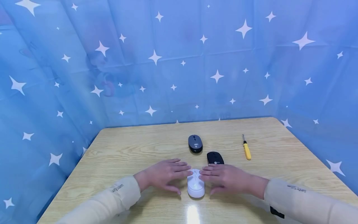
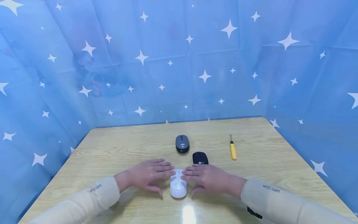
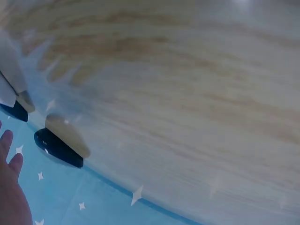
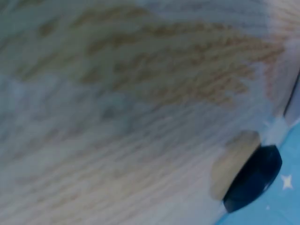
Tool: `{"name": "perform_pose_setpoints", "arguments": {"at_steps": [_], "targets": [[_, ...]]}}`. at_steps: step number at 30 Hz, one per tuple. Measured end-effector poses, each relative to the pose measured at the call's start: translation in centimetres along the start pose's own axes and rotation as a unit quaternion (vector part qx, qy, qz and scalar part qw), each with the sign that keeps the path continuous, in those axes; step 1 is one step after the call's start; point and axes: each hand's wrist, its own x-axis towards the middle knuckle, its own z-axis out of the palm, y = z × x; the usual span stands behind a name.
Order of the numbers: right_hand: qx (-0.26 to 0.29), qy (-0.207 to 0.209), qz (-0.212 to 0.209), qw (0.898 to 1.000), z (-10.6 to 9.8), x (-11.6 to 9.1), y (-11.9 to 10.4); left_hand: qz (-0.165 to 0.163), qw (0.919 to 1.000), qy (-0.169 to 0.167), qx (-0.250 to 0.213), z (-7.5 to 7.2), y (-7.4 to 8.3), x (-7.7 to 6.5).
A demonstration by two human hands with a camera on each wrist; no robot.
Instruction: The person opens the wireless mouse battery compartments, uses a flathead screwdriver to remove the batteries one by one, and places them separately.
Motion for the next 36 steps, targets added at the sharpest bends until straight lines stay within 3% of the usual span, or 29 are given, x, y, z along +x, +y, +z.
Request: {"name": "perform_pose_setpoints", "arguments": {"at_steps": [7,22,28,36], "targets": [[0.009,-0.024,-0.028,0.999,0.4,0.5,-0.2,0.019,0.9997,-0.011,0.012,0.5,-0.1,0.5],[-0.015,-0.004,-0.047,0.999,1.7,0.5,-0.4,0.090,0.9930,0.050,0.057,1.2,-0.4,1.6],[-0.047,-0.016,-0.078,0.996,1.8,0.7,-0.2,0.120,0.9844,0.086,0.096,1.7,-0.6,2.1],[-0.128,-0.019,-0.129,0.983,1.9,1.0,0.1,0.127,0.9789,0.098,0.127,1.9,-0.6,2.3]]}}
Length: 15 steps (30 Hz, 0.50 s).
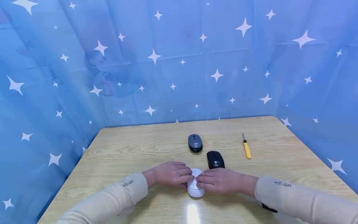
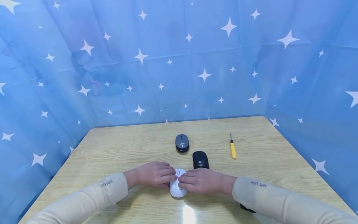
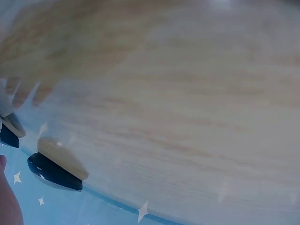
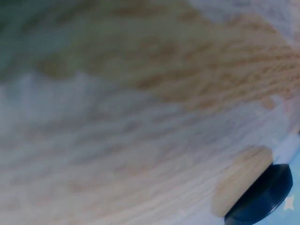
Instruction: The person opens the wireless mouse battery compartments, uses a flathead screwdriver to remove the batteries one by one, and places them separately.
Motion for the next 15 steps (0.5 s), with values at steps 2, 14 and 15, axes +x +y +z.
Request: {"name": "perform_pose_setpoints", "arguments": {"at_steps": [2,14,15], "targets": [[-0.014,-0.005,-0.009,1.000,-0.05,0.04,0.06,0.002,0.9999,0.001,0.012,0.12,0.06,-0.04],[-0.056,-0.020,-0.013,0.998,-0.46,-0.29,-0.25,0.018,0.9979,-0.009,0.062,-0.02,0.11,-0.05],[-0.057,-0.016,-0.012,0.998,-0.50,-0.30,-0.26,0.018,0.9977,-0.009,0.065,-0.04,0.12,-0.06]]}}
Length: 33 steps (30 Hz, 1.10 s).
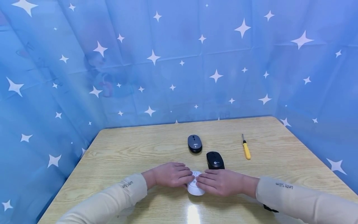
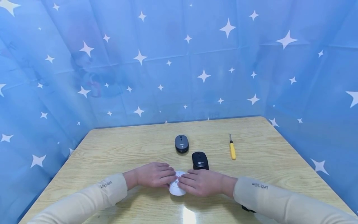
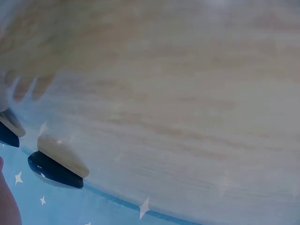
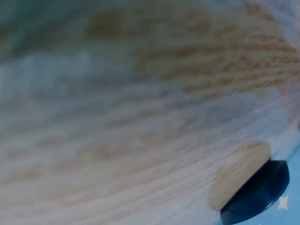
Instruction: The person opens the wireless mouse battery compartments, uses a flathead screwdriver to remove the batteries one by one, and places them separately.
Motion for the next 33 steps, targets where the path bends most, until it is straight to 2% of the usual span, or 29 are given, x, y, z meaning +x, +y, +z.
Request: {"name": "perform_pose_setpoints", "arguments": {"at_steps": [6,11,16,20,23,24,26,30,33], "targets": [[0.007,0.015,0.016,1.000,-0.2,-0.1,-0.1,-0.010,0.9998,0.015,-0.002,-0.2,0.2,0.0],[0.053,0.017,0.047,0.997,-0.7,-0.1,0.0,-0.034,0.9977,0.046,-0.037,-0.4,0.2,0.1],[0.126,0.023,0.108,0.986,-1.1,0.1,0.2,-0.075,0.9886,0.076,-0.106,-1.1,0.5,0.3],[0.146,0.045,0.148,0.977,-1.4,0.4,0.2,-0.129,0.9748,0.078,-0.164,-1.6,1.1,0.5],[0.170,0.043,0.192,0.966,-1.8,0.7,0.1,-0.183,0.9537,0.082,-0.224,-1.9,1.6,0.7],[0.185,0.038,0.211,0.959,-1.9,0.7,0.0,-0.201,0.9448,0.086,-0.244,-2.0,1.7,0.8],[0.226,0.028,0.255,0.940,-2.2,0.9,0.0,-0.237,0.9231,0.096,-0.287,-2.1,2.0,1.0],[0.298,0.044,0.318,0.899,-2.8,1.6,0.0,-0.302,0.8726,0.118,-0.365,-2.5,2.4,1.5],[0.346,0.083,0.345,0.868,-3.0,2.0,0.1,-0.343,0.8265,0.139,-0.424,-2.9,2.6,1.9]]}}
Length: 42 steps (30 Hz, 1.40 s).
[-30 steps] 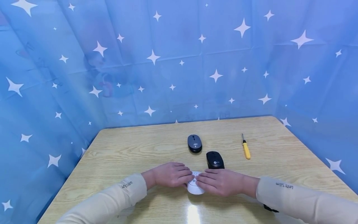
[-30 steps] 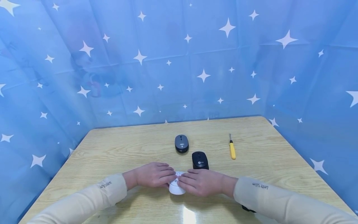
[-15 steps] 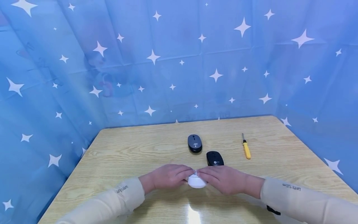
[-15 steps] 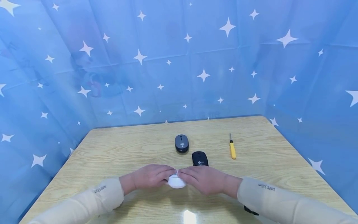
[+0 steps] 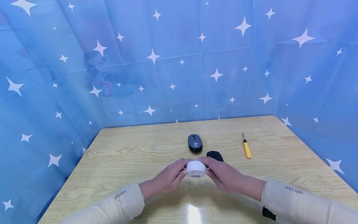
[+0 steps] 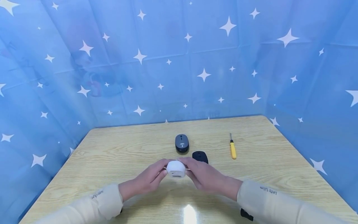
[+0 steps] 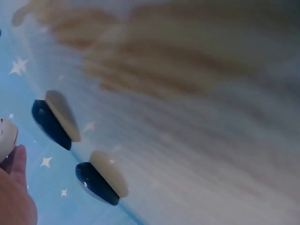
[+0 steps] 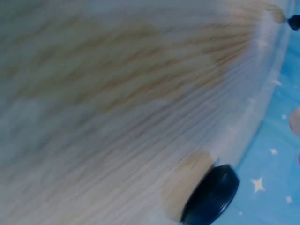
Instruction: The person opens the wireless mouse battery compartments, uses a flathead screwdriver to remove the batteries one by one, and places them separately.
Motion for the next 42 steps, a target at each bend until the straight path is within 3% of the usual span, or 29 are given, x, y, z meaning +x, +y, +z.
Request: {"name": "perform_pose_setpoints", "arguments": {"at_steps": [4,7,12,15,19,22,27,34,37,42], "targets": [[0.079,0.041,0.031,0.996,0.2,0.3,-0.3,-0.048,0.9943,0.033,-0.089,0.2,0.8,0.3],[0.127,0.064,0.056,0.988,0.5,0.5,-0.5,-0.087,0.9807,0.049,-0.168,0.4,1.2,0.4],[0.216,0.075,0.115,0.967,0.8,0.7,-0.9,-0.170,0.9443,0.067,-0.274,0.8,1.8,0.3],[0.274,0.067,0.165,0.945,0.9,0.8,-1.1,-0.210,0.9245,0.079,-0.308,1.1,2.0,0.2],[0.329,0.057,0.225,0.915,0.8,0.9,-1.4,-0.246,0.8978,0.100,-0.351,1.2,2.3,0.1],[0.352,0.053,0.257,0.899,0.7,1.0,-1.4,-0.258,0.8815,0.112,-0.380,1.3,2.5,0.1],[0.389,0.047,0.293,0.872,0.7,1.1,-1.5,-0.273,0.8687,0.121,-0.395,1.3,2.6,0.2],[0.459,0.046,0.343,0.818,0.8,1.1,-1.6,-0.312,0.8472,0.131,-0.410,1.2,2.6,0.2],[0.472,0.045,0.353,0.807,0.7,1.1,-1.8,-0.321,0.8387,0.129,-0.420,1.2,2.6,0.2],[0.491,0.042,0.366,0.789,0.7,1.2,-2.0,-0.339,0.8344,0.142,-0.411,1.3,2.8,0.3]]}}
